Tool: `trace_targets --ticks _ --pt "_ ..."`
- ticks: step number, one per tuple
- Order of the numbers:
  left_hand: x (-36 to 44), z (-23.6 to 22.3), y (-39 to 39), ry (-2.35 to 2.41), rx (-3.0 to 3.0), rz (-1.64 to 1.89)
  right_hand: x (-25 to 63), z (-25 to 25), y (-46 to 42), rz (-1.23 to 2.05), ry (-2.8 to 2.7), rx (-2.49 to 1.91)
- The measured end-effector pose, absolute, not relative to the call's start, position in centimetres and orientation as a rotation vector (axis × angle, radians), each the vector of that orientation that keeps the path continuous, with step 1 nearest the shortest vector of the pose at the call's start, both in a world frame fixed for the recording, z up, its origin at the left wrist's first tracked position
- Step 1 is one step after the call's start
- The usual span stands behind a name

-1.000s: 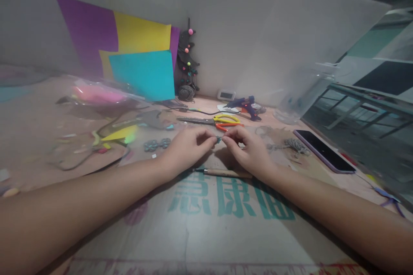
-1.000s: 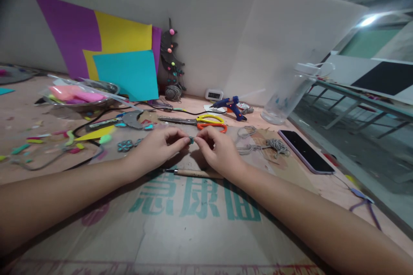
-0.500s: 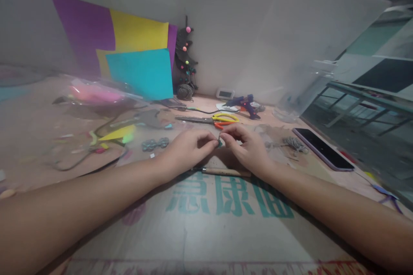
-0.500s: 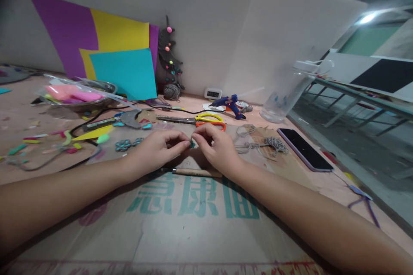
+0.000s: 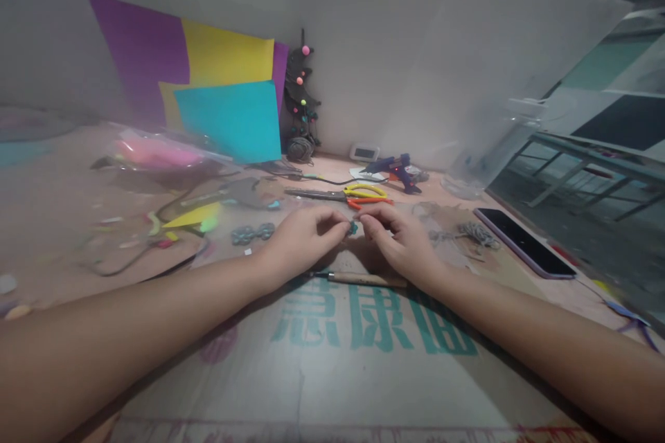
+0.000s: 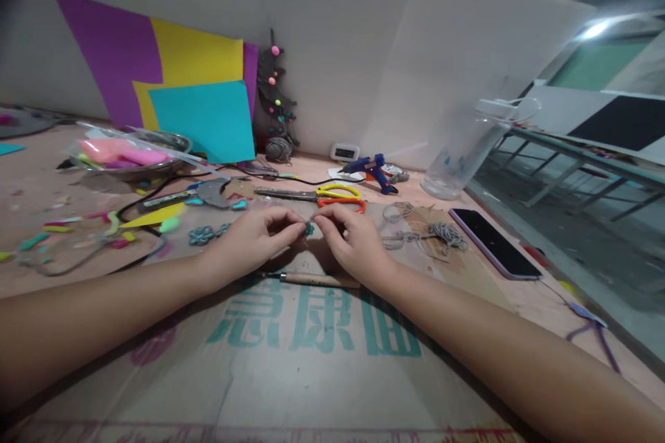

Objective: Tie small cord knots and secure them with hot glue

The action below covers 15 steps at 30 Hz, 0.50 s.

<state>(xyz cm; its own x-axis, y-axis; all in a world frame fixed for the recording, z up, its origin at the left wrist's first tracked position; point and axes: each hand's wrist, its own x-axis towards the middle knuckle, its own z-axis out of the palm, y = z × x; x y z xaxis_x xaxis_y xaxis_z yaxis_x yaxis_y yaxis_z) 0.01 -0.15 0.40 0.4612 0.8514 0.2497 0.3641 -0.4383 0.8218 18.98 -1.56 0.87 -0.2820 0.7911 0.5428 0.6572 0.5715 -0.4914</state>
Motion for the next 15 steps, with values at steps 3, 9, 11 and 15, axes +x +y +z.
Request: trace_targets --ticks 3,9,11,15 --pt "0.0 0.49 -0.17 0.998 1.997 0.906 19.01 0.76 -1.76 0.251 -2.036 -1.138" --pt "-0.04 0.58 -0.24 0.973 2.013 0.93 18.83 0.32 -1.81 0.639 -1.922 -1.098" --pt "-0.05 0.55 -0.22 0.968 2.022 0.931 18.7 0.33 -1.78 0.769 -1.874 -1.093" --pt "-0.11 0.51 -0.14 0.959 2.039 0.952 18.46 0.63 -1.69 1.009 -1.762 -1.116"
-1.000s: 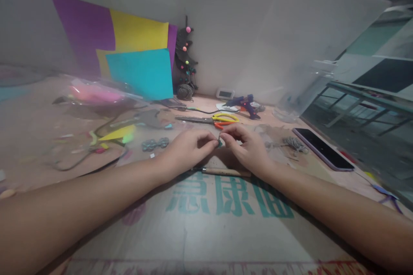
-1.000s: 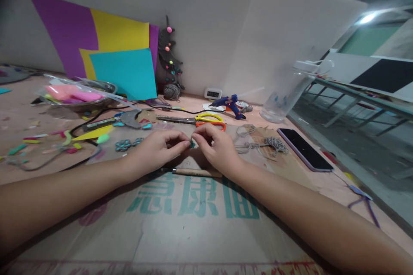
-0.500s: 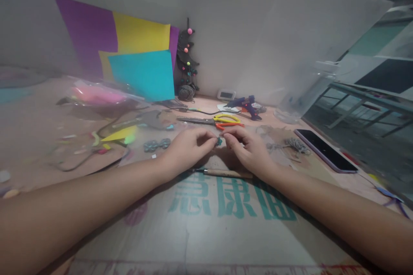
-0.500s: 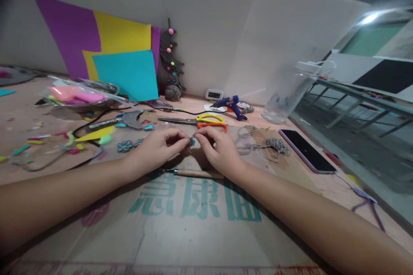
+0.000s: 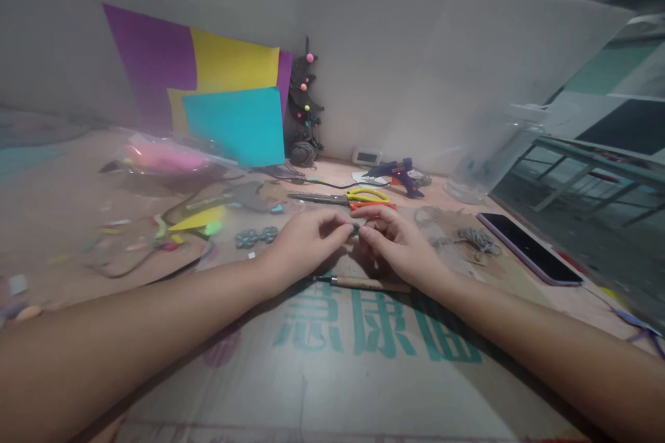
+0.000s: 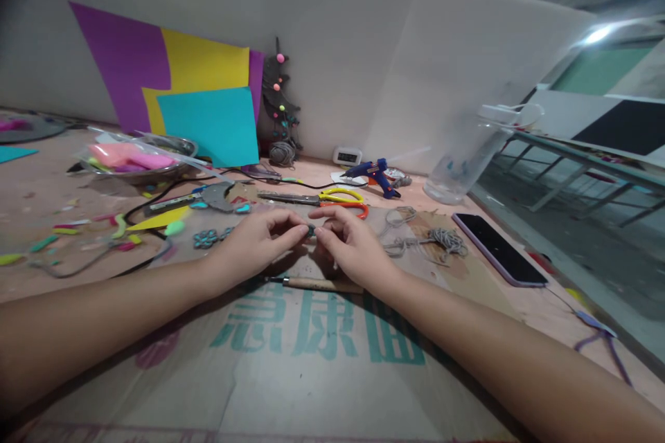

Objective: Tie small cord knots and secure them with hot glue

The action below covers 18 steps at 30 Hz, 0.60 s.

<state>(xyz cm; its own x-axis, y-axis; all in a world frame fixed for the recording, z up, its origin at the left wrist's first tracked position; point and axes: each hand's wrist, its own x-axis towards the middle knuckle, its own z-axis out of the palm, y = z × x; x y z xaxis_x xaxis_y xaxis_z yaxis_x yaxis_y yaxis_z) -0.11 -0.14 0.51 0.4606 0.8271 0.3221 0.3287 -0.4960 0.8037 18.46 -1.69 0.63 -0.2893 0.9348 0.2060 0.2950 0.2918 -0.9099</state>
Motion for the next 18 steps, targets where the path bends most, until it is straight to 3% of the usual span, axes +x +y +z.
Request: trace_targets --ticks 18 --pt "-0.13 0.4 0.1 0.966 1.958 0.983 18.39 0.3 -1.46 0.99 -1.715 -1.169"
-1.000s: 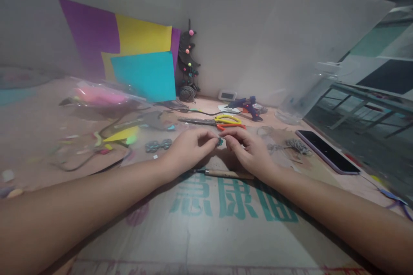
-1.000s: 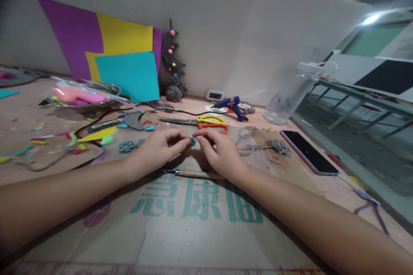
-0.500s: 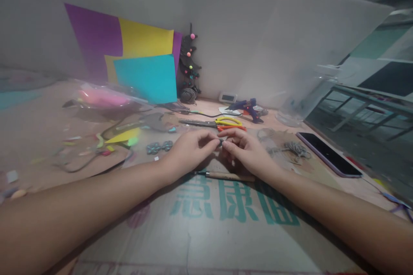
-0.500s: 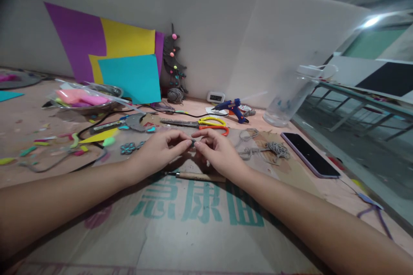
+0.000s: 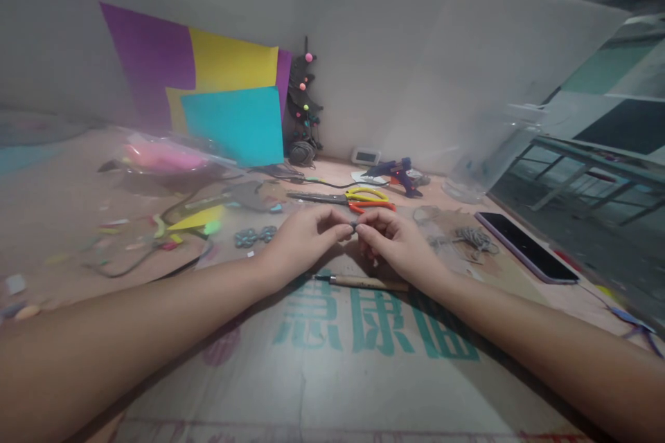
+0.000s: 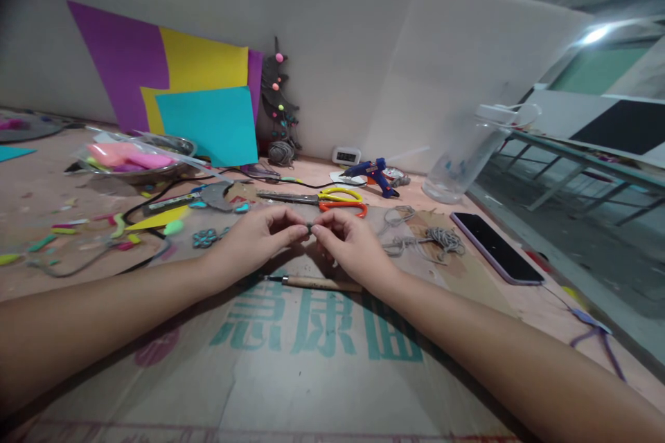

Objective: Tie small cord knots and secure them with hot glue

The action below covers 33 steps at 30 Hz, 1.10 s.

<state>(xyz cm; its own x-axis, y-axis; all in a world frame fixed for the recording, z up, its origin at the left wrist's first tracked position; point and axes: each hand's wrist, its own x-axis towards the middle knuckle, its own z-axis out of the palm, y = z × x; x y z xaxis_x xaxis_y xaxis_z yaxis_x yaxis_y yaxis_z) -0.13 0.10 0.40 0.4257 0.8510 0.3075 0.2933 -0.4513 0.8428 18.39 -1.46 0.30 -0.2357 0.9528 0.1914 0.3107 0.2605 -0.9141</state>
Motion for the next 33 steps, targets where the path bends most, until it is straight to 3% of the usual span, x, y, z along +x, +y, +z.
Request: trace_targets --ticks 33 --pt "0.08 1.02 -0.35 1.029 1.971 0.95 18.5 0.15 -1.53 0.822 -1.812 -1.18"
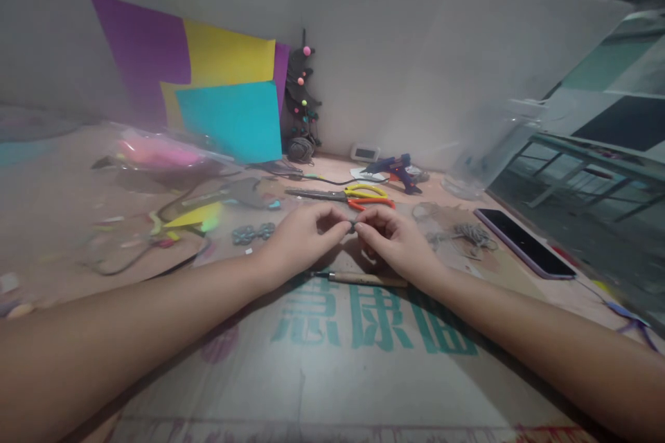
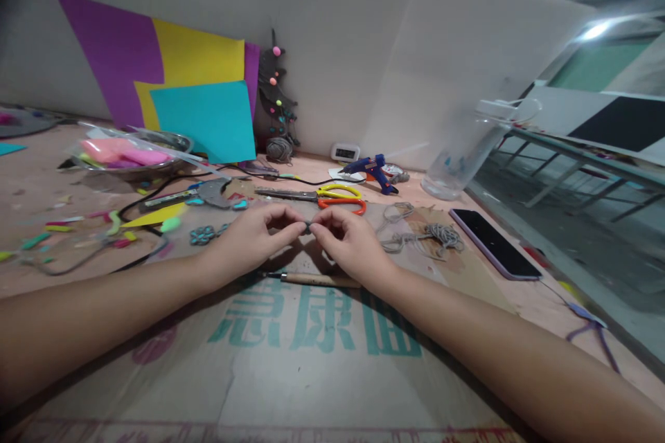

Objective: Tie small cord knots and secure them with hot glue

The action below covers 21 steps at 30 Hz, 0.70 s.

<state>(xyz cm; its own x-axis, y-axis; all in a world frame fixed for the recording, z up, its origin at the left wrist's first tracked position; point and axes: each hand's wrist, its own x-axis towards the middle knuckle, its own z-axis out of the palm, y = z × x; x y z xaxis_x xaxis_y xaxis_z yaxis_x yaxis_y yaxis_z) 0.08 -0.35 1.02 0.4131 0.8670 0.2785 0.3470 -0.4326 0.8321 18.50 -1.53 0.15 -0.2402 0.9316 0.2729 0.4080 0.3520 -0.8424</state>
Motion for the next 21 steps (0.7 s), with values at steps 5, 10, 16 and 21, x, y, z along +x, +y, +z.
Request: trace_targets --ticks 5,10,16,21 --pt "0.0 0.7 0.1 0.945 1.993 0.949 18.5 0.0 -1.5 0.737 -1.816 -1.203" --pt "-0.1 0.2 0.3 0.904 1.992 0.961 18.5 0.0 -1.4 0.683 -1.829 -1.199" --pt "-0.1 0.3 0.2 0.868 1.939 1.037 18.4 0.2 -1.6 0.648 -1.887 -1.204" --pt "-0.2 0.0 0.5 0.97 1.898 1.106 18.4 0.2 -1.8 0.689 -1.887 -1.205"
